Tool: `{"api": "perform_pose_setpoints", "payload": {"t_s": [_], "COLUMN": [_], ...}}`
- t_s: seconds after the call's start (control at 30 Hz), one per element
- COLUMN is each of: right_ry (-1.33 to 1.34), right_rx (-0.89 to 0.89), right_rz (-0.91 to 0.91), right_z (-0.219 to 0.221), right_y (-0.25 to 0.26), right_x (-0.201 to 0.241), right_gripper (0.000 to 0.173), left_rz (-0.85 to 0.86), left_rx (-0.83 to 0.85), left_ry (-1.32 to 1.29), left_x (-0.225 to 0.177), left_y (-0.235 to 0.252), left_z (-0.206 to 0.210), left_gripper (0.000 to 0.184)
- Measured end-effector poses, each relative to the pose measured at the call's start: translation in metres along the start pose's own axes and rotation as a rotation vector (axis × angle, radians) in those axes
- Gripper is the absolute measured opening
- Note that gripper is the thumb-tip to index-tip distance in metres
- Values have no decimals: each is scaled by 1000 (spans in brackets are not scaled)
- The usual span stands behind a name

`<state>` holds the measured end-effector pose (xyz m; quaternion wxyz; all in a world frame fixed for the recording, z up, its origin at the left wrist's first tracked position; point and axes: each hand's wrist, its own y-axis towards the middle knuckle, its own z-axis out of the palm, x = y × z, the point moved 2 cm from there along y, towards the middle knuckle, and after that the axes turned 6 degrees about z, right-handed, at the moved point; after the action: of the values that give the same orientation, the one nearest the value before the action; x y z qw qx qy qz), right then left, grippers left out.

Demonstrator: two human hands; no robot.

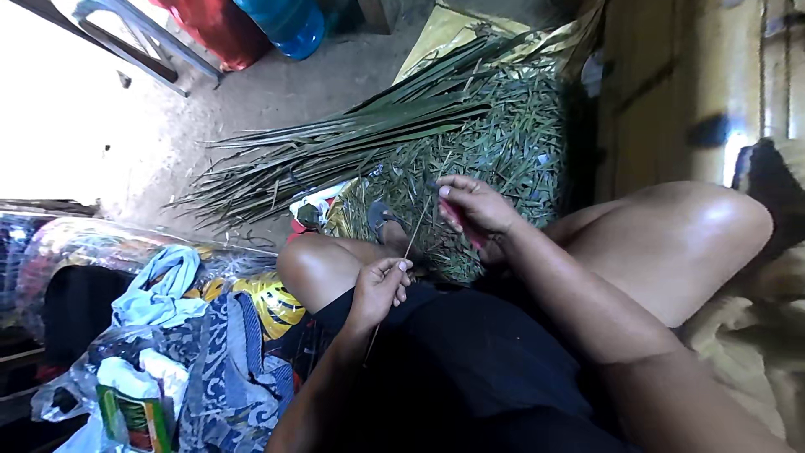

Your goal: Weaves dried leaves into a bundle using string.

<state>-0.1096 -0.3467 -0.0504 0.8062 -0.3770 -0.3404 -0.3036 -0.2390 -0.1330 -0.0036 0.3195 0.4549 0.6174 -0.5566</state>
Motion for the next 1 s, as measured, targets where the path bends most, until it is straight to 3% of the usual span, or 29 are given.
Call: {"api": "perform_pose_setpoints", "payload": {"t_s": [0.13,0.33,0.47,0.53,0.73,0.93,1.0], "right_ry": [-58,-209,-198,-213,-146,-31,-29], "right_rx": [-4,330,366,334,-9,-110,-218], "right_rz": [-22,146,108,55,-50,-108,-114], "right_z": [-4,34,32,28,-14,-30,-39], "right_y": [-5,-21,-20,-20,-7,-3,0], "right_x": [11,-30,-24,-19,18,40,42], "right_gripper": [31,30,30,30,33,33,35], "left_rz": [8,80,124,139,133,208,195], "left_rx": [-15,-64,-42,-32,5,4,7], "left_ry": [10,18,6,-3,14,11,36], "left_x": [-1,-11,-13,-14,-7,-4,-4], "left_y": [-2,7,4,1,-17,-27,-30], "left_z": [-2,-3,-5,-6,-13,-20,-21], "left_gripper": [20,20,19,19,19,18,18]}}
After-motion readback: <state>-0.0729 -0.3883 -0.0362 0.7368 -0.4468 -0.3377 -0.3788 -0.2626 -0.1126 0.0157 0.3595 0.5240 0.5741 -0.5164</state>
